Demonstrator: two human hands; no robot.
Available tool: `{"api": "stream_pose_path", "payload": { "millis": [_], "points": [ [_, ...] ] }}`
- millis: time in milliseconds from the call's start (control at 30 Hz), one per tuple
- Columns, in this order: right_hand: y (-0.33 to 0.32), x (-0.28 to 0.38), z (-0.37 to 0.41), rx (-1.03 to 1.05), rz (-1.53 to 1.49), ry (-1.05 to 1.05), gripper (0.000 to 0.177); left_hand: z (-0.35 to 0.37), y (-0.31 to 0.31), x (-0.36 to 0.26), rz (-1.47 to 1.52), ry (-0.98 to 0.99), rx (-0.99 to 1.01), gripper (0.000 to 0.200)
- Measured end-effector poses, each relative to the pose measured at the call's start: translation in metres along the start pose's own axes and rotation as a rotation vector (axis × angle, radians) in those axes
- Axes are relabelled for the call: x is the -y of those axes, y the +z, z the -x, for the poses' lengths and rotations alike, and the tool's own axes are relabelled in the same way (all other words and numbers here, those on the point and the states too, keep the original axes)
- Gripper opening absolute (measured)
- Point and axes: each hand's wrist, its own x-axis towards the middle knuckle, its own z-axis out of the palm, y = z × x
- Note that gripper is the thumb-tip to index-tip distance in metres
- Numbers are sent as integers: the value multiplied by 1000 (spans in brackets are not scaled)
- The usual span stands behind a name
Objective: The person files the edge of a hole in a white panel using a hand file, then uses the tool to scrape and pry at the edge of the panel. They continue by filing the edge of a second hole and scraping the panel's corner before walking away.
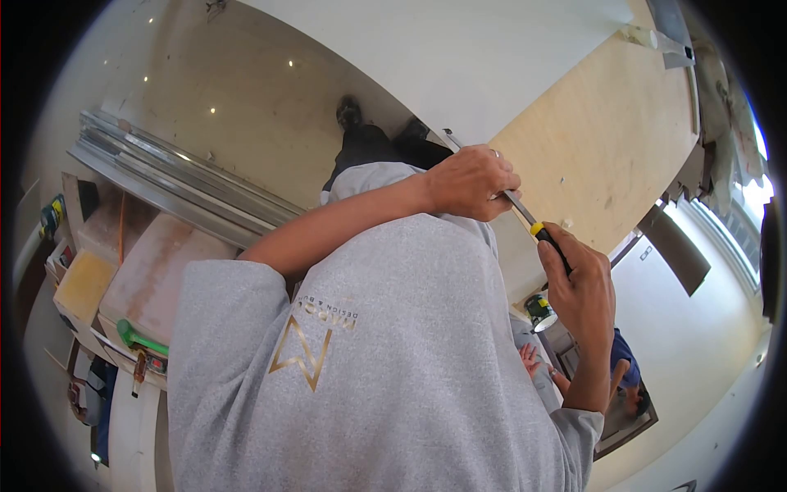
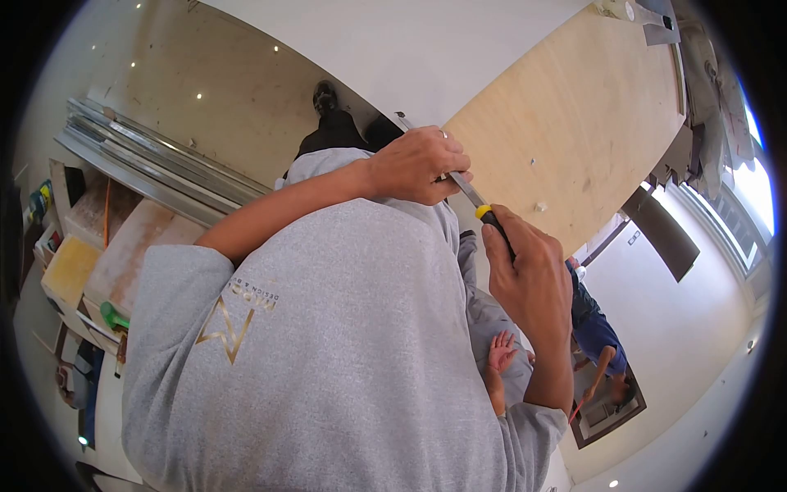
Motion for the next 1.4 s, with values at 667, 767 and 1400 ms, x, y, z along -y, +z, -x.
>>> {"api": "stream_pose_path", "payload": {
  "millis": [667,767,1400],
  "points": [
    [13,22,-7,-89,141,-105,23,2,-6,7,67,-49,-50,28],
    [-2,35,0,-72,122,-37,23,-2,-11,-4,62,-49,-67,23],
    [-1,15,-5,-117,192,-42,27,-2,0,5,43,-61,-45,19]
  ]
}}
